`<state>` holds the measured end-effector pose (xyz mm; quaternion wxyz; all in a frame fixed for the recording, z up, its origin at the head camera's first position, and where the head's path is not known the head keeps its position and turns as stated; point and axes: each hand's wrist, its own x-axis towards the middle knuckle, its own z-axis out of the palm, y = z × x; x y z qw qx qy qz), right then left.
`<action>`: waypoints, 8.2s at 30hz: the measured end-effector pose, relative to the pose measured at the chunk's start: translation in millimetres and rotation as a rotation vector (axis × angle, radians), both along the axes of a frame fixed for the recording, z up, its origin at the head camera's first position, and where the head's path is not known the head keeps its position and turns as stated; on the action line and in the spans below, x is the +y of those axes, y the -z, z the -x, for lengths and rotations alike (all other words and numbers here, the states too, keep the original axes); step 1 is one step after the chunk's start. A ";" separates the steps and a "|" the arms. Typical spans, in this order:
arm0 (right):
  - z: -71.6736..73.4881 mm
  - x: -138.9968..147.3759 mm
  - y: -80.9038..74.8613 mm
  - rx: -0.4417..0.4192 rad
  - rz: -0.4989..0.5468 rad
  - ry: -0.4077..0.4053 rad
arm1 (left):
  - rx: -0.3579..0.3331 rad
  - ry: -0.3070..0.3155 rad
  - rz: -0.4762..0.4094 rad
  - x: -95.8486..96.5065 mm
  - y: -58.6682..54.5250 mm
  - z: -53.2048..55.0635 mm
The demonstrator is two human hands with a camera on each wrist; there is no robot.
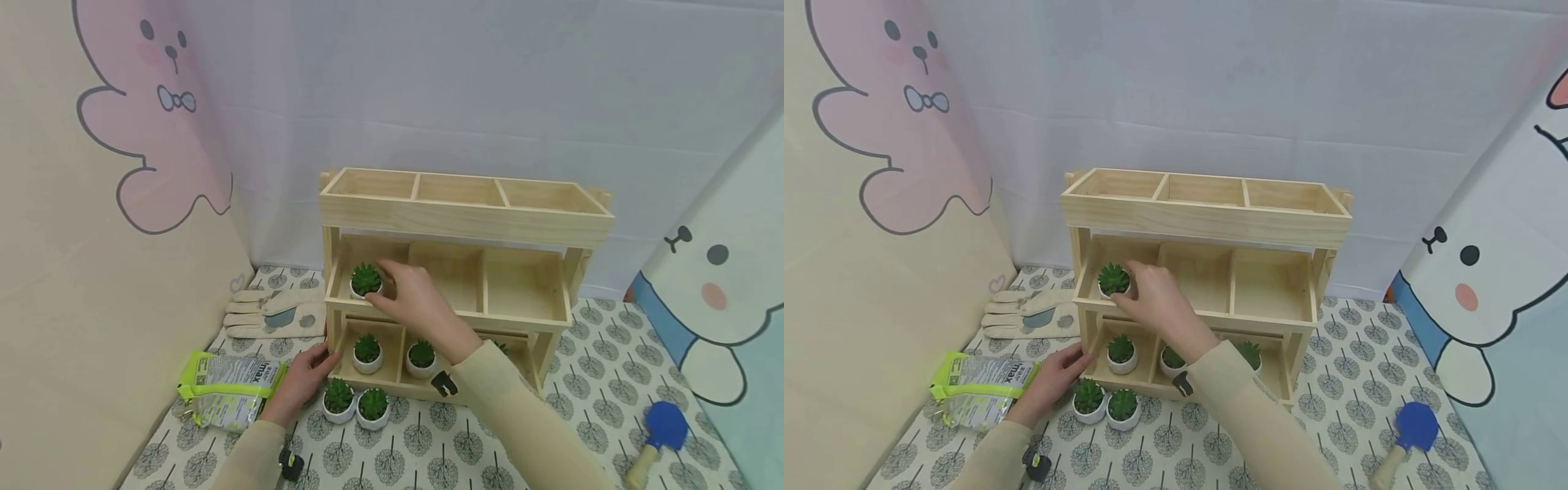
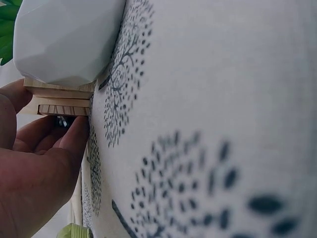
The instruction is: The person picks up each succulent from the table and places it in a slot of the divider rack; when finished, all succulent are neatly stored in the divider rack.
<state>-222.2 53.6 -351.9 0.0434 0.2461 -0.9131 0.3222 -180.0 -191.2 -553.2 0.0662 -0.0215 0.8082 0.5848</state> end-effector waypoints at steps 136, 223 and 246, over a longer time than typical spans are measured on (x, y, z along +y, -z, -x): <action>-105.6 5.1 191.7 -0.287 0.170 -0.036 | 0.005 0.005 0.021 -0.6 0.2 0.1; -36.1 106.6 -3.3 0.102 0.153 0.005 | -0.009 0.011 -0.002 -0.6 -1.5 -0.5; 1.2 96.6 15.7 0.065 0.007 0.182 | 0.003 -0.002 0.013 1.2 -0.4 0.4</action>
